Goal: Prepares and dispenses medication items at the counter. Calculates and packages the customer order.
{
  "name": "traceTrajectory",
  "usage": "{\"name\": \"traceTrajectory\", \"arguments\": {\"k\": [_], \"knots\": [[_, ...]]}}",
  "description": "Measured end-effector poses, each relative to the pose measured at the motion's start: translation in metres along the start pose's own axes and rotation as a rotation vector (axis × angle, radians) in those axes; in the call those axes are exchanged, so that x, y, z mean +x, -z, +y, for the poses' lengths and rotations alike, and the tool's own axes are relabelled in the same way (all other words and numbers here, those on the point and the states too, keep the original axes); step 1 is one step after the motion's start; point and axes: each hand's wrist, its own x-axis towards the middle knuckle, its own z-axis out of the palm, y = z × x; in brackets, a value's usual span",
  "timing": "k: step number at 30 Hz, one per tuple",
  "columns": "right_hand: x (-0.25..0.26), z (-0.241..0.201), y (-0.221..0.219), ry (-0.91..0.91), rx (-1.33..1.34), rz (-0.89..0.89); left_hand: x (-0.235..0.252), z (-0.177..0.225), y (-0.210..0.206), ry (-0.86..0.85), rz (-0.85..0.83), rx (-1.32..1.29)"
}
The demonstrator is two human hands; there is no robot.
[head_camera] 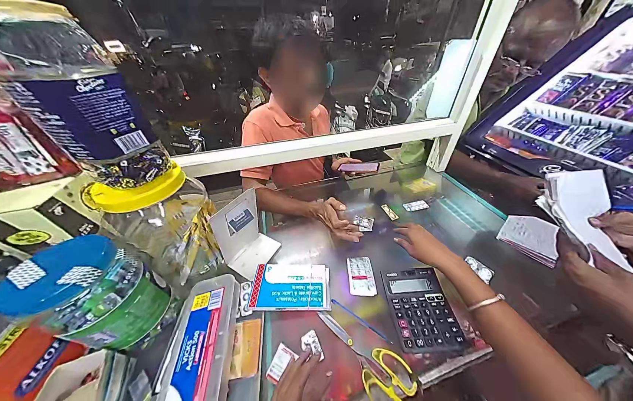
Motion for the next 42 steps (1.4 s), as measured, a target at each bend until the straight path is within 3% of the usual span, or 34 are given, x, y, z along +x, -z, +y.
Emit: {"name": "traceTrajectory", "arguments": {"k": [3,8,14,19,23,33,37,42], "knots": [[-0.047,-0.009,0.001,0.066,0.081,0.124,-0.001,-0.003,-0.012,0.0,0.058,0.002],[-0.155,-0.018,-0.054,0.11,0.144,0.678,-0.012,-0.014,-0.04,-0.003,0.21,0.187],[-0.216,-0.018,-0.095,0.061,0.161,0.884,-0.01,-0.018,-0.05,-0.054,0.331,0.382],[-0.217,-0.018,-0.111,0.065,0.025,0.877,-0.009,-0.015,-0.05,-0.057,0.348,0.463],[-0.22,-0.026,-0.098,0.008,-0.034,0.737,-0.009,-0.014,-0.051,-0.044,0.35,0.471],[-0.215,-0.027,-0.116,0.11,-0.008,0.866,-0.01,-0.018,-0.054,-0.026,0.39,0.53],[-0.21,-0.042,-0.129,0.195,0.003,0.827,-0.011,-0.016,-0.054,-0.01,0.373,0.53],[-0.206,-0.039,-0.128,0.117,-0.002,0.905,-0.009,-0.016,-0.054,-0.001,0.384,0.567]]}}
